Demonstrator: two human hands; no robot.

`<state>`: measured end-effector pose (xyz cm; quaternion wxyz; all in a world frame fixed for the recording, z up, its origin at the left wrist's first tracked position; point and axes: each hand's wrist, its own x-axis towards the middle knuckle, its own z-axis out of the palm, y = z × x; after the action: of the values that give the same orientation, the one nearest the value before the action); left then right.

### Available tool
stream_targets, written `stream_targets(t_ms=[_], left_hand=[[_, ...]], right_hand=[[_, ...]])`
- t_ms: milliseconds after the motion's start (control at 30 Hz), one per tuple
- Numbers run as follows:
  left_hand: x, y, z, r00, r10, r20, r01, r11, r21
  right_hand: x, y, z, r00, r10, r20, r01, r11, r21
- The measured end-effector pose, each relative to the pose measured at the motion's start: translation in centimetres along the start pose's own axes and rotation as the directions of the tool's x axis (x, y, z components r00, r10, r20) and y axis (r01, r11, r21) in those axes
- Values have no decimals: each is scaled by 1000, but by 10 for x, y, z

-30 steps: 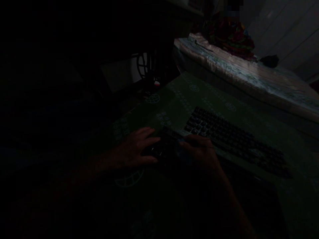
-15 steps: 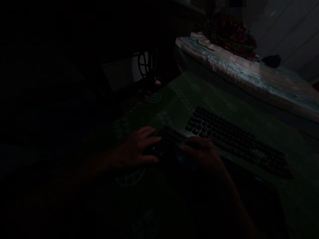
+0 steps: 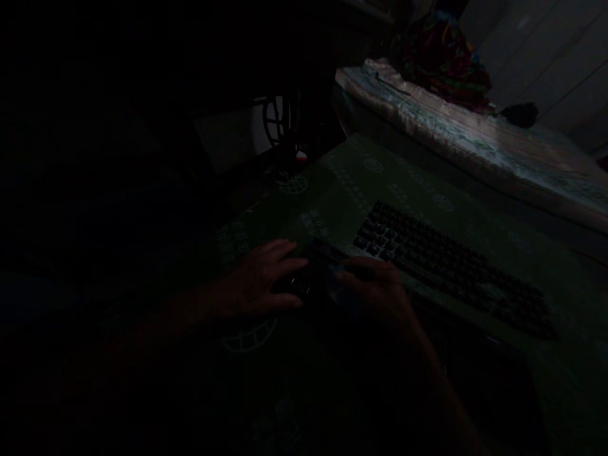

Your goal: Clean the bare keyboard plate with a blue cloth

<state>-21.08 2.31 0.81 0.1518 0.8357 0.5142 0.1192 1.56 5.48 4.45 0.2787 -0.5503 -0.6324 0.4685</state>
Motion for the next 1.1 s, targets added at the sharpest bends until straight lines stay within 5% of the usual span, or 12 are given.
stream_targets(t_ms=[300,767,1000,1100], left_hand=[[1,-2,2,1000,0,0,0,1000,-4],[0,0,0,1000,-1,4,0,1000,13],[0,2,-1,998,-38,49,38,999,2],[1,2,-2,997,-50,60,50,999,1]], right_hand=[[-1,-4,-7,998,41,42,-39,999,-36],[-2,5,12,989,-102,110,100,995,24],[-5,-1,-6,976,18,218,-11,999,-35],[-6,-4,-15,984,79,160,-69,995,-71]])
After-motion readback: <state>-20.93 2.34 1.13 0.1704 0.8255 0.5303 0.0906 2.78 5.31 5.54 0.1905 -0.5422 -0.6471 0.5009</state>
